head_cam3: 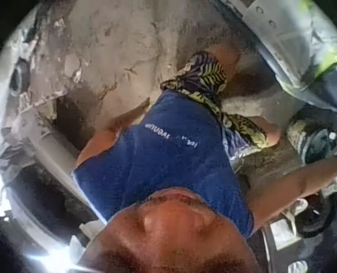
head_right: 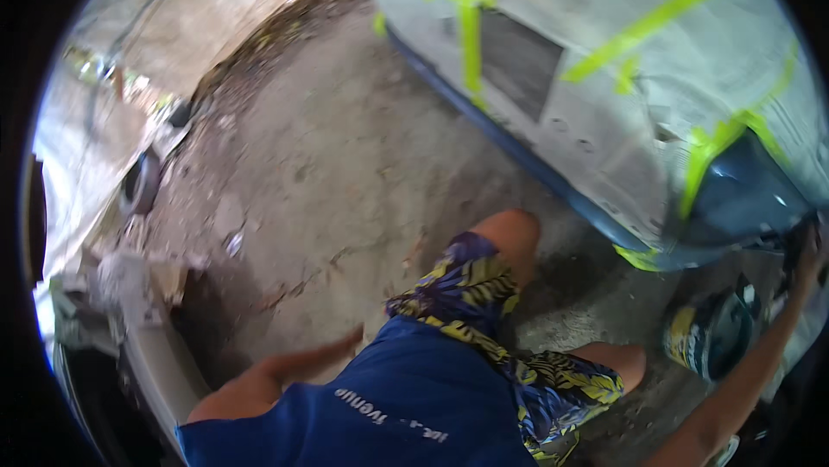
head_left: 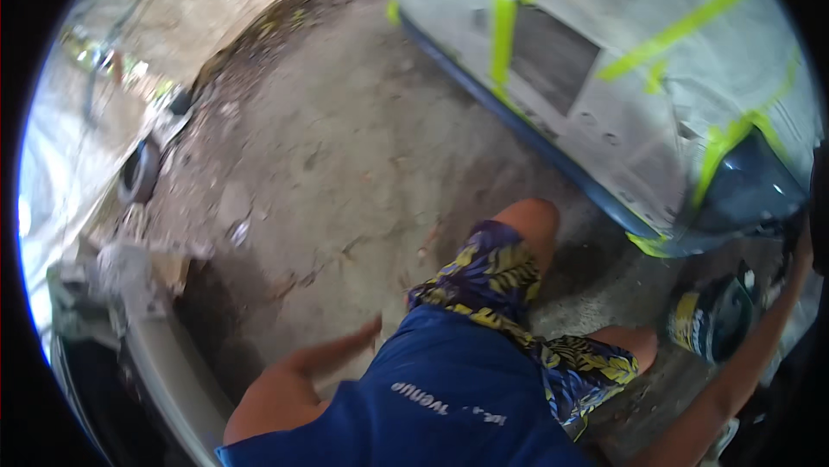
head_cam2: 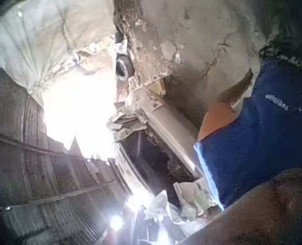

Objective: Sanding a car body part using a sanding block and water for surface preparation.

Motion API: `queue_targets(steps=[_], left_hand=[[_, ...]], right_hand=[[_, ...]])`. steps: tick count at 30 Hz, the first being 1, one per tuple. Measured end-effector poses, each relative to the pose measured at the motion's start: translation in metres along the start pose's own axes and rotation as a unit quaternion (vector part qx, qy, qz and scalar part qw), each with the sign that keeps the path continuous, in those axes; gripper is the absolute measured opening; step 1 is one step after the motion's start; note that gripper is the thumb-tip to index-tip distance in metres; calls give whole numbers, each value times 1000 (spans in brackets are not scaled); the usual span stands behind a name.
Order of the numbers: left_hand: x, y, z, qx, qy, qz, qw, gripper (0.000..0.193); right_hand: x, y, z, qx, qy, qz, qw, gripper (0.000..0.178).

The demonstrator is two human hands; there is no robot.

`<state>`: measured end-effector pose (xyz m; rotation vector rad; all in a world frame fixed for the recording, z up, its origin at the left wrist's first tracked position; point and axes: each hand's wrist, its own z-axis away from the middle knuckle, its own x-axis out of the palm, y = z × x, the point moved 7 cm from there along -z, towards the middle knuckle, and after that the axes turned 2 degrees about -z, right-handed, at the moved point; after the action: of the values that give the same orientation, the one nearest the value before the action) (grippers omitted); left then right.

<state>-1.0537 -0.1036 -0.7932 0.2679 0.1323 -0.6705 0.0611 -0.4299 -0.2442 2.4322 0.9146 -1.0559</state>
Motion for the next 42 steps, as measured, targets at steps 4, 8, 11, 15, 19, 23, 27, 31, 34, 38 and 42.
queue_targets(steps=[4, 8, 11, 15, 19, 23, 27, 31, 34, 38, 42], left_hand=[[17, -8, 21, 0, -221, 181, 958, 85], [6, 145, 130, -30, -323, 227, 918, 77], [-23, 318, 228, 197, -143, 252, 936, 65], [30, 509, 428, 765, -6, 5, 644, 60], [149, 574, 580, 917, 141, -179, 327, 51], [266, 643, 661, 949, 210, -210, 110, 56], [323, 742, 673, 934, 233, -214, 164, 65], [340, 790, 644, 883, 235, -278, 296, 65], [345, 776, 640, 888, 284, -279, 231, 60], [344, 766, 647, 886, 310, -252, 234, 58], [344, 763, 650, 885, 317, -252, 231, 58]], right_hand=[[-12, -74, 13, 31, -50, 155, 986, 33], [-61, -128, 32, 213, 103, -162, 958, 60], [-78, -153, 38, 271, 129, -186, 935, 58], [-79, -162, 36, 329, 107, -166, 923, 60], [-82, -162, 37, 309, 130, -204, 920, 60], [-89, -145, 65, 347, 201, -267, 877, 61], [-99, -133, 108, 395, 230, -249, 854, 58], [-101, -144, 114, 348, 174, -250, 887, 60], [-108, -155, 99, 313, 190, -170, 915, 58], [-96, -161, 75, 371, 144, -165, 903, 58], [-99, -184, 66, 367, 200, -124, 900, 59]])
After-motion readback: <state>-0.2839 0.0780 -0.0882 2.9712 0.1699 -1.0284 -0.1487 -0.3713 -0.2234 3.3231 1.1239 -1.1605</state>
